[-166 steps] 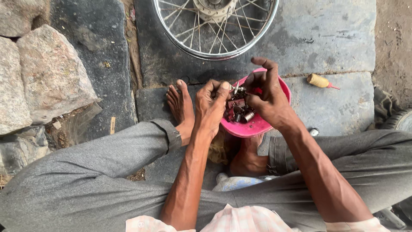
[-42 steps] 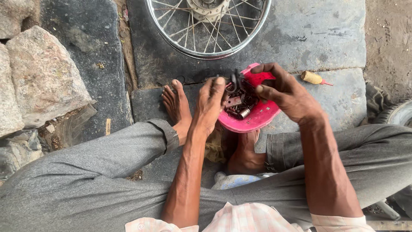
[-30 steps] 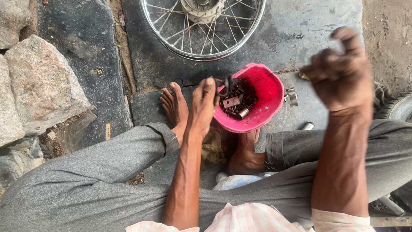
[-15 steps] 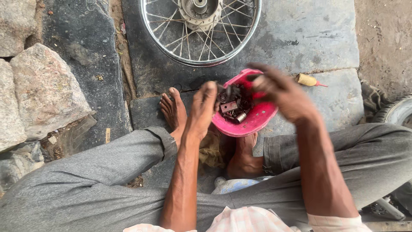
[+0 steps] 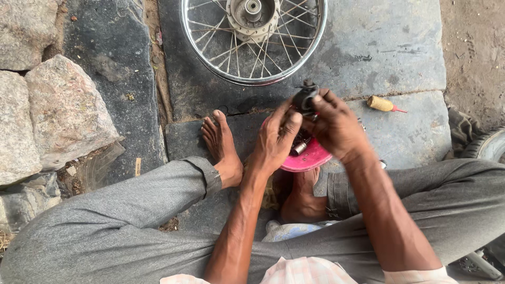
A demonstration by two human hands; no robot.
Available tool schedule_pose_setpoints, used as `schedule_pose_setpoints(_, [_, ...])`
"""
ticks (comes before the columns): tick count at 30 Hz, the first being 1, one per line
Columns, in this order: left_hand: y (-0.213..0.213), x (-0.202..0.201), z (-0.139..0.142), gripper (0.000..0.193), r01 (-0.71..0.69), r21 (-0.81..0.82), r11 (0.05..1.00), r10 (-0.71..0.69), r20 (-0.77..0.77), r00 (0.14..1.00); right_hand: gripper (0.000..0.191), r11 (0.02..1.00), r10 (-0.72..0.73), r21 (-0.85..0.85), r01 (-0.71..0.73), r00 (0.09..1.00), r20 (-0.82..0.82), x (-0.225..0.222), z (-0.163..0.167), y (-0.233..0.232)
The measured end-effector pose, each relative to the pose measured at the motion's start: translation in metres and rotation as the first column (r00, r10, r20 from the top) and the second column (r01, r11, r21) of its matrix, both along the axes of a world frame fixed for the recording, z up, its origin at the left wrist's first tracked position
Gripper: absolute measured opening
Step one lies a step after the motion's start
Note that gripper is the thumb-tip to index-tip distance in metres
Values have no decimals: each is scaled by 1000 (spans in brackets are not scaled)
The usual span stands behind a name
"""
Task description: The person sits on the ground and sorts through small mechanical parts in a pink container. They pick up a metal component, apply lubricant from a bottle, and wipe it with a cloth.
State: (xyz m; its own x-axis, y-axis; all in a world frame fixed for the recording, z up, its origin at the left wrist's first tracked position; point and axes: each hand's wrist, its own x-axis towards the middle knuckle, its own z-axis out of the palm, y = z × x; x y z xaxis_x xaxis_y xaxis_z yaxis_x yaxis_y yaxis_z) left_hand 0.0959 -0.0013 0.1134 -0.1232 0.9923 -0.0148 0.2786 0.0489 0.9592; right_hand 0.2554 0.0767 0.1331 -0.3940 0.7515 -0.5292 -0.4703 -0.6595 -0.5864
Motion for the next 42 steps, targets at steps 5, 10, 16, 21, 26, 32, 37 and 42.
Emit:
schedule_pose_setpoints(5, [-3,-6,-8,68,-129,-209,969,130,-9,991,18,911,81,371,-181,960,269,-28,-8,-29])
schedule_pose_setpoints(10, [-5,-18,-14,62,-162,-120,979,200,468,861,21,723,238,436,-536,786,571,-17,14,-28])
schedule_pose_setpoints(16, [-5,-15,-5,56,-148,-118,982,188,499,846,28,631,429,357,-688,694,578,6,33,-5])
schedule_pose_setpoints(21, [-3,-7,2,62,-153,-81,985,163,134,978,18,678,315,433,-595,766,560,12,26,-1])
schedule_pose_setpoints(26, [-2,-11,-4,61,-176,-152,973,187,58,981,22,785,377,249,-568,756,535,12,30,2])
schedule_pose_setpoints(32, [-5,-16,-16,50,-193,-388,901,381,497,780,40,665,268,350,-659,649,712,11,47,7])
schedule_pose_setpoints(37, [-7,-21,-15,35,-130,-562,817,565,734,377,55,588,391,327,-740,614,686,-12,37,-7])
schedule_pose_setpoints(42, [-8,-20,-11,29,-151,-610,778,619,704,347,55,533,184,592,-605,765,617,-31,18,-21])
